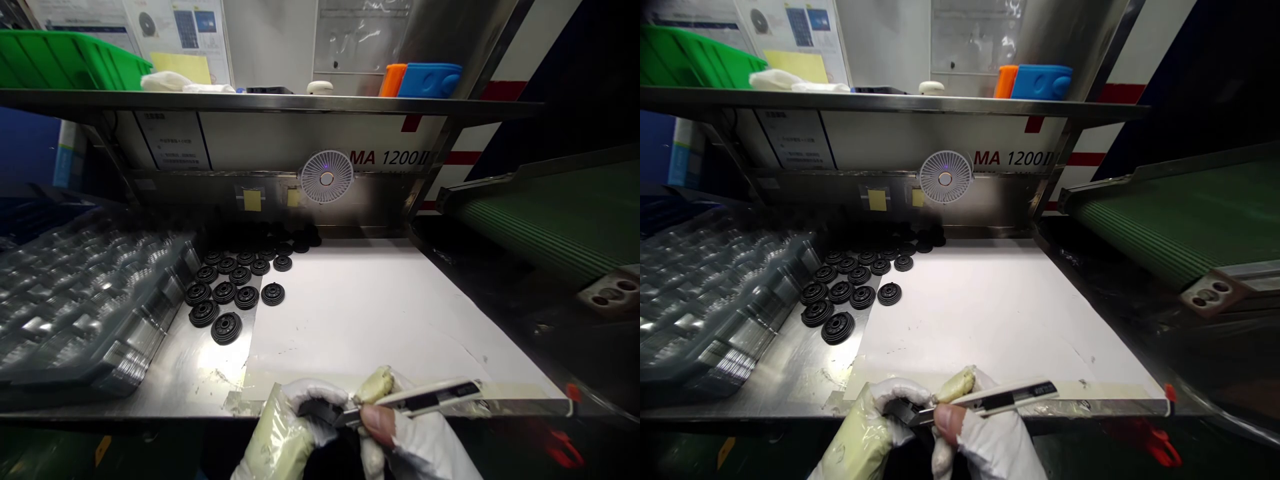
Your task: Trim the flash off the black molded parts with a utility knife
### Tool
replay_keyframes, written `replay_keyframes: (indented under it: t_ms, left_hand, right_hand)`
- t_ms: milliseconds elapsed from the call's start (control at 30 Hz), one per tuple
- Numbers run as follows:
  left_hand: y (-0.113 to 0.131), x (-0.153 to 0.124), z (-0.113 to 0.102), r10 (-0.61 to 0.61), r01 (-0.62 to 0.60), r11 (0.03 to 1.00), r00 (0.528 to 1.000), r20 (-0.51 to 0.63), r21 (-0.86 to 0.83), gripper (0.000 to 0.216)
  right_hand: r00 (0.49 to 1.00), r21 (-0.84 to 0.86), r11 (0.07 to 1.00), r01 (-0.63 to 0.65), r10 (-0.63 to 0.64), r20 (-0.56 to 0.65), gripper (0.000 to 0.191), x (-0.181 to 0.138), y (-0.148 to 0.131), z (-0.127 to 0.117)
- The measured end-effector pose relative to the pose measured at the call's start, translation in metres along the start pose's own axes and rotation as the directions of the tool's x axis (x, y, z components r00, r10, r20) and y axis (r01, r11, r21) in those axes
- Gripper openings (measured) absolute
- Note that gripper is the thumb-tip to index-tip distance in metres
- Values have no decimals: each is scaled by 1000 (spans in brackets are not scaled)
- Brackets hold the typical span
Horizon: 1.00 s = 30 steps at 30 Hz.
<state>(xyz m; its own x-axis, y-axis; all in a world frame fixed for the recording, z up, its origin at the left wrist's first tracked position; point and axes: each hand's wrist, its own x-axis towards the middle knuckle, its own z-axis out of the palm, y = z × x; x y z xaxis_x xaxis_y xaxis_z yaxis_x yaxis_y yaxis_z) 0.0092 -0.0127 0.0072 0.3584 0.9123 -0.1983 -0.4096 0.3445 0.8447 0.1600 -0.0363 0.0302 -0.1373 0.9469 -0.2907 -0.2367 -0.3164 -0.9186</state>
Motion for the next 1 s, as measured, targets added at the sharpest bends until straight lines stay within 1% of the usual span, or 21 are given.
replay_keyframes:
  t_ms: [100,167,233,333,467,500,567,600,633,667,700,733,767,800,833,867,900,933,1000]
  left_hand:
    - [-2,0,-4,-55,58,998,987,154,-17,23]
    - [-6,1,-8,-76,87,995,975,210,-42,26]
    - [-10,0,-11,-90,100,994,976,201,-45,31]
    - [-14,1,-12,-114,117,993,982,148,-13,34]
    - [-8,1,-4,-124,136,989,977,175,-61,21]
    - [-5,0,-2,-116,125,991,980,163,-44,20]
    - [1,-1,-1,-108,106,994,986,128,27,27]
    - [3,-2,-2,-106,99,993,988,113,60,30]
    - [4,-2,-3,-103,95,992,989,104,79,31]
    - [3,-2,-5,-95,87,992,991,99,88,30]
    - [2,-2,-7,-76,67,993,993,89,95,27]
    - [0,-2,-8,-40,32,994,997,73,104,24]
    - [-2,-1,-10,7,-13,992,999,54,123,22]
    - [-5,0,-11,51,-57,986,998,42,158,21]
    - [-7,0,-12,94,-99,972,995,31,211,20]
    - [-9,1,-13,138,-138,953,990,20,268,20]
    - [-11,2,-14,174,-172,931,985,22,321,21]
    - [-12,3,-15,201,-198,911,979,30,363,22]
    - [-14,4,-15,248,-238,889,969,27,390,25]
  right_hand:
    - [999,18,1000,15,-16,44,33,3,-11,2]
    - [997,20,999,28,-29,72,29,6,-16,3]
    - [992,10,999,31,-32,126,23,9,-20,3]
    - [979,-35,999,4,4,204,22,11,-23,2]
    - [971,-125,990,-72,98,218,18,7,-31,-4]
    - [963,-163,981,-102,138,231,16,6,-34,-6]
    - [941,-243,960,-139,204,270,14,5,-39,-15]
    - [942,-284,951,-120,199,270,14,7,-40,-22]
    - [959,-331,942,-59,145,242,13,11,-40,-31]
    - [981,-398,916,53,27,193,11,18,-38,-41]
    - [982,-496,848,188,-144,126,10,27,-35,-53]
    - [938,-629,715,306,-341,69,10,37,-31,-67]
    - [852,-757,531,381,-519,65,11,48,-25,-81]
    - [778,-860,359,362,-625,67,13,58,-20,-96]
    - [777,-930,231,287,-624,85,17,68,-14,-110]
    - [781,-956,187,227,-621,63,18,76,-8,-122]
    - [791,-973,158,171,-610,40,20,82,-4,-132]
    - [806,-981,148,129,-592,17,21,86,0,-140]
    - [816,-989,128,77,-577,-11,24,89,4,-149]
